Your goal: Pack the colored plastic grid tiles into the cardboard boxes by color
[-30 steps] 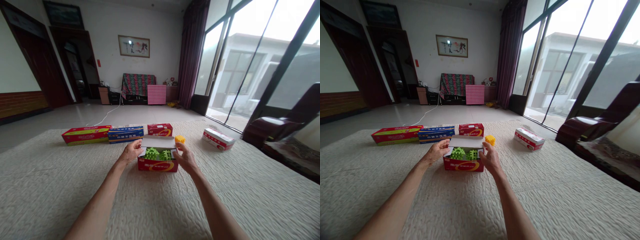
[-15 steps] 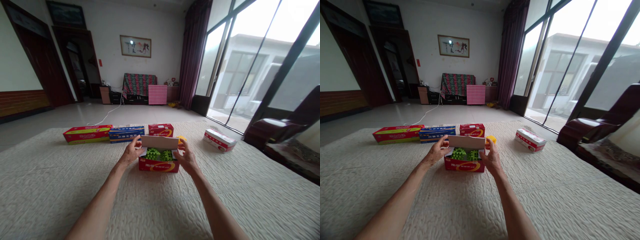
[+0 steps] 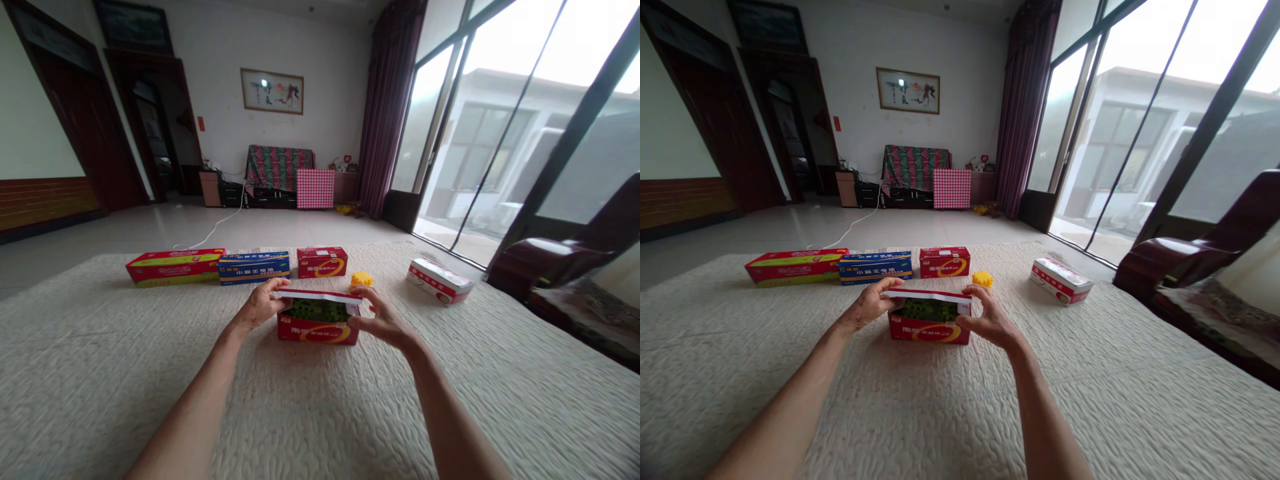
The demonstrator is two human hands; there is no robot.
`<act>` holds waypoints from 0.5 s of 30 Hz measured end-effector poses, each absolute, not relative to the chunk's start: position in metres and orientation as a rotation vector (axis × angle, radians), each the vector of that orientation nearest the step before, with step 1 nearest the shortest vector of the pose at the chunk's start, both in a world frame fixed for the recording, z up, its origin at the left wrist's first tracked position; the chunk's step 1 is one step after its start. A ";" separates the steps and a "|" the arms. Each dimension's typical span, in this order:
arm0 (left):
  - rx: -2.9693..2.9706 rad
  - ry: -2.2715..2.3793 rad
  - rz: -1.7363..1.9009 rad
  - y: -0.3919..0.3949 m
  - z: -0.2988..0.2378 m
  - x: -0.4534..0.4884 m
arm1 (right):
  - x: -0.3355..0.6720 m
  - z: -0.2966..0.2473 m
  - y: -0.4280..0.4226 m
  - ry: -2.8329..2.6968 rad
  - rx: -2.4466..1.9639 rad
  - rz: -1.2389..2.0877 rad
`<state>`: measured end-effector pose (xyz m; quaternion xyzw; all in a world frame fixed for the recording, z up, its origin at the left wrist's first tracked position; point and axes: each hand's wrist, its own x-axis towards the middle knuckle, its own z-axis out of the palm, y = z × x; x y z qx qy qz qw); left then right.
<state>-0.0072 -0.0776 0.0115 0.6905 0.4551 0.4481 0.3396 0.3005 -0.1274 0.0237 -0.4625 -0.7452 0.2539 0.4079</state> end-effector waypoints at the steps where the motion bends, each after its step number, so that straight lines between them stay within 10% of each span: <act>1: 1.827 1.168 1.139 -0.080 0.015 -0.010 | 0.301 0.024 -0.128 -1.881 -1.163 0.659; 15: 1.964 1.015 1.030 -0.092 0.034 -0.022 | 0.297 0.023 -0.126 -1.817 -1.078 0.768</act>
